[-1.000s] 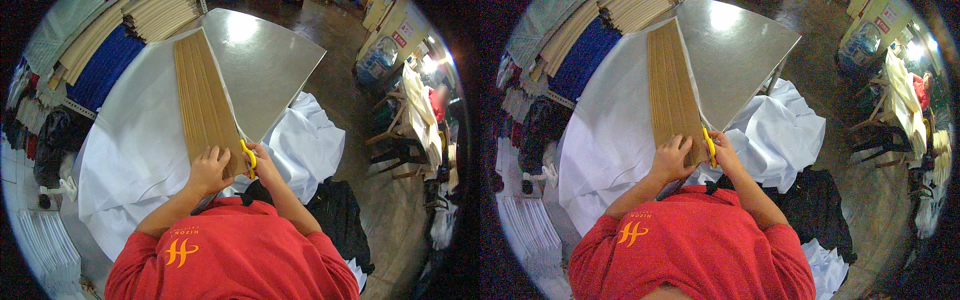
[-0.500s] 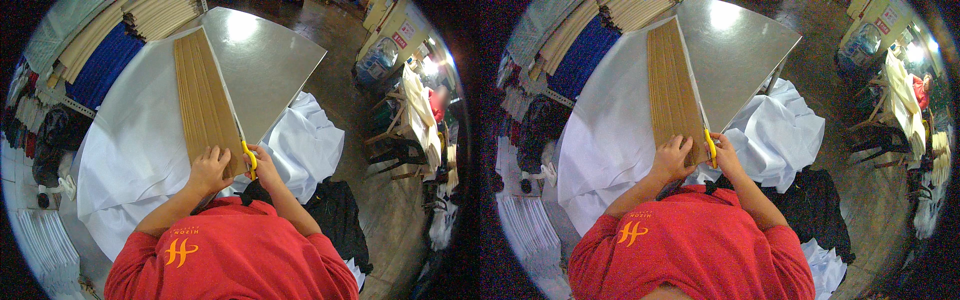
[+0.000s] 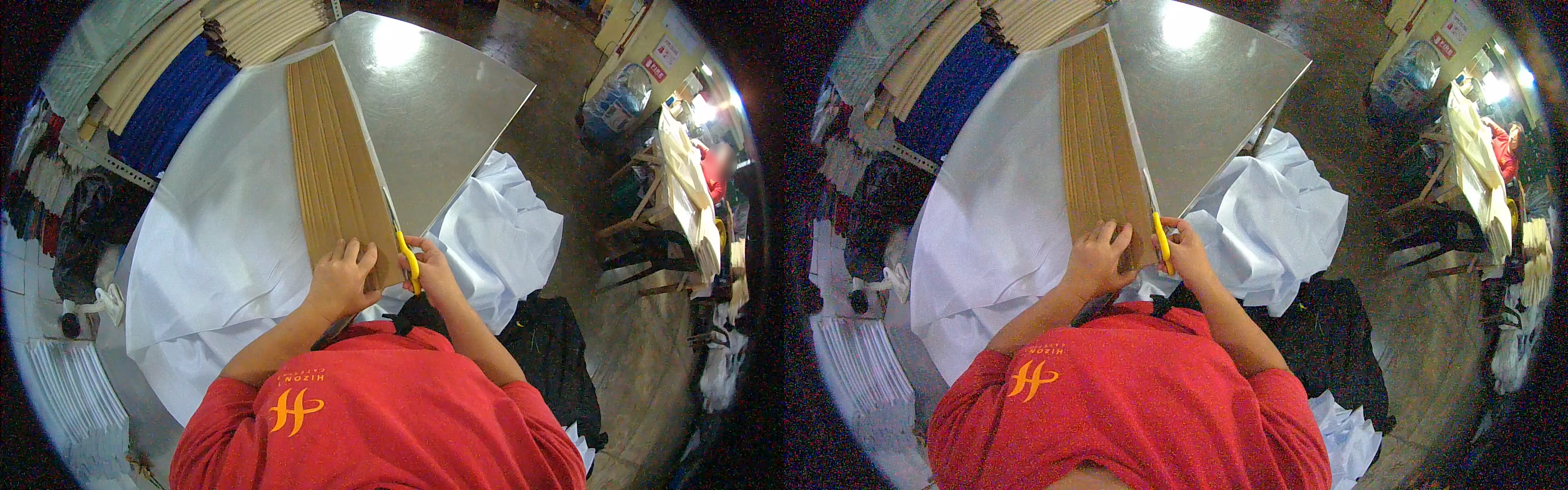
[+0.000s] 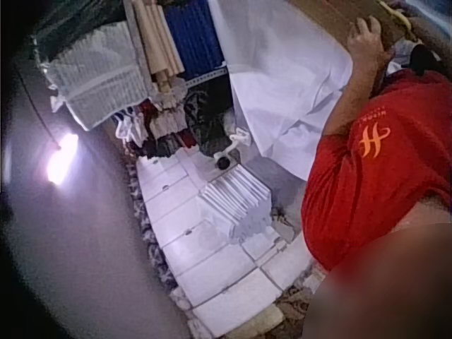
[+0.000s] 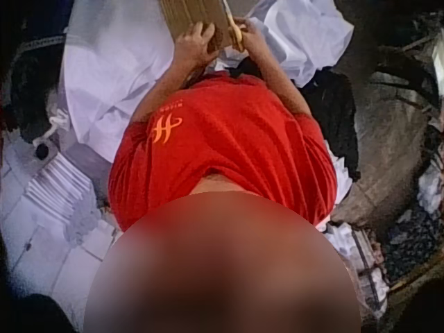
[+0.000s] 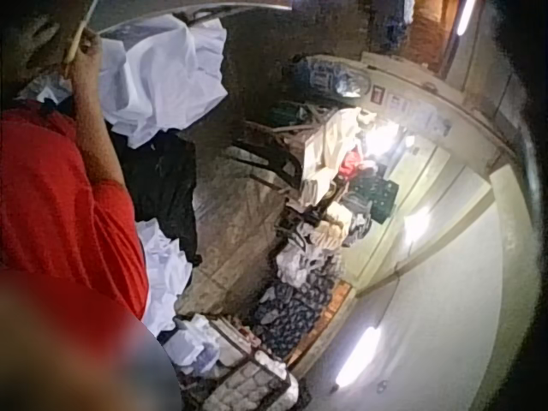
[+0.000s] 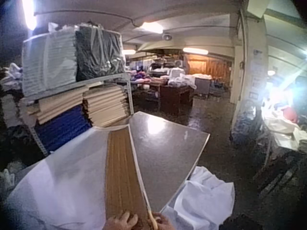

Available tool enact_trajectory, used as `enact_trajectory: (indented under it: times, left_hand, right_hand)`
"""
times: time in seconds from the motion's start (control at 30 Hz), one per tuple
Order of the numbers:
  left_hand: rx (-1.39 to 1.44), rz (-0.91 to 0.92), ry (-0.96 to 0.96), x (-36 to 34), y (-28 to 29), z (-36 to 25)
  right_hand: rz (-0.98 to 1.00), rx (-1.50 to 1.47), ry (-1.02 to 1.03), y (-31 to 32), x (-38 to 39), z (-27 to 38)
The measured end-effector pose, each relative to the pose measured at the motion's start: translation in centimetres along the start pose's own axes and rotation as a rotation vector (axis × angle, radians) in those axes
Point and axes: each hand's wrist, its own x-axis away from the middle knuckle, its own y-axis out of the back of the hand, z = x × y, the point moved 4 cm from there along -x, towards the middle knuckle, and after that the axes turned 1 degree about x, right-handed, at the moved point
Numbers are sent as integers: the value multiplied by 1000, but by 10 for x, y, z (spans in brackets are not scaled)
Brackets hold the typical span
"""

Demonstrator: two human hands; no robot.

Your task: The person uses yellow-handled scissors to cut a large white sheet of fabric on a metal table. They place a long cardboard template on the fabric, align it, and cut along its edge to produce a straight piece. The person repeats this process with a second template, trimming the fabric and setting the cut pieces aside.

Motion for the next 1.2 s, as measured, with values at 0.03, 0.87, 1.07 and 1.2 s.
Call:
enact_trajectory:
  times: [0.03,0.87,1.07,1.2]
  left_hand:
    - [6,7,5,0,0,0]
    - [20,-49,-12,0,7,-2]
    - [34,-36,1,1,1,0]
    - [16,-36,-21,0,3,0]
  right_hand:
    - [-8,-16,-4,1,-1,0]
    - [-1,-63,23,-4,-21,7]
    - [7,-93,34,-5,-17,11]
    - [8,-94,56,-6,-17,12]
